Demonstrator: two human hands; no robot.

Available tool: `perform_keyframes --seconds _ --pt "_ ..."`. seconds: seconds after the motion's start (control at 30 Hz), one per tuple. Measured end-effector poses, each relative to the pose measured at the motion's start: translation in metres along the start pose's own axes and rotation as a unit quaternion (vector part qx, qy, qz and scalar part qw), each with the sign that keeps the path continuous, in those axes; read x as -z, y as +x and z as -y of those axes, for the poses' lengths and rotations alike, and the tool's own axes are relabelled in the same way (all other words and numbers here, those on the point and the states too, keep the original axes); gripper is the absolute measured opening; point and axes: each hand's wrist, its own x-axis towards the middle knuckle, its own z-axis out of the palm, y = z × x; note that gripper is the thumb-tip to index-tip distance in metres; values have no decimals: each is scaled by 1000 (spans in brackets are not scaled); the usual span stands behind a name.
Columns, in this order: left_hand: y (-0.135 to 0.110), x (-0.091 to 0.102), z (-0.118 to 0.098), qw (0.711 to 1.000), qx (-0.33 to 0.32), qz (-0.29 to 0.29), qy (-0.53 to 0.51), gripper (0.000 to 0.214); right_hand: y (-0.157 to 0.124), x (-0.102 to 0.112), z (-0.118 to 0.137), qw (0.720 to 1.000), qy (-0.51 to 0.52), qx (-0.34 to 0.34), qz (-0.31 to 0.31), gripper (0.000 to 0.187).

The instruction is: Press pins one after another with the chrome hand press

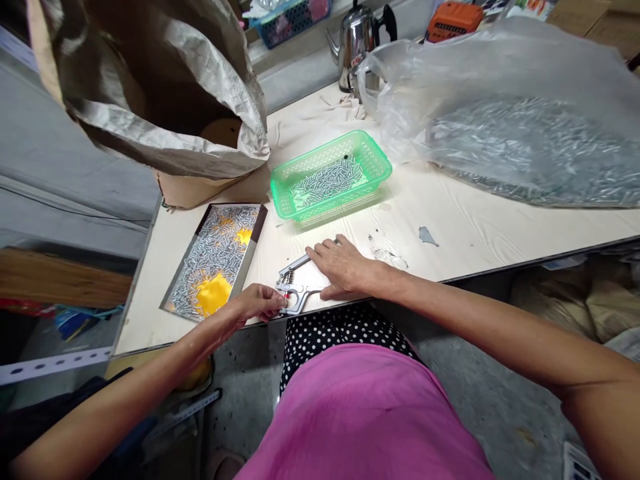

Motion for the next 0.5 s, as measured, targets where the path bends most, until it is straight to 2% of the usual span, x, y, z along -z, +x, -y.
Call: perform_keyframes --seconds 0.17,0.23,0.3,0.37,0.4,0.43,0.5 --pt "-4 0 -2 999 0 -1 42 34 -8 -8 5 999 21 -7 -24 76" --pt "-13 -4 -3 990 -36 -48 130 33 -11 -11 7 999 29 -3 -37 71" --pt "-22 -10 -4 950 -128 -145 247 30 -14 -13 10 998 39 7 -45 68" --pt "-26 -19 -8 880 -252 -224 334 22 -16 -14 13 997 50 9 -53 68" --pt "-26 -24 -10 848 -307 -239 361 24 -17 -15 14 997 55 5 -59 70" --pt "-23 -28 -13 822 -350 -235 383 33 -18 -16 14 996 60 1 -66 72" --pt "-13 -33 -21 787 -405 -202 420 56 -20 -16 14 994 69 -9 -81 78"
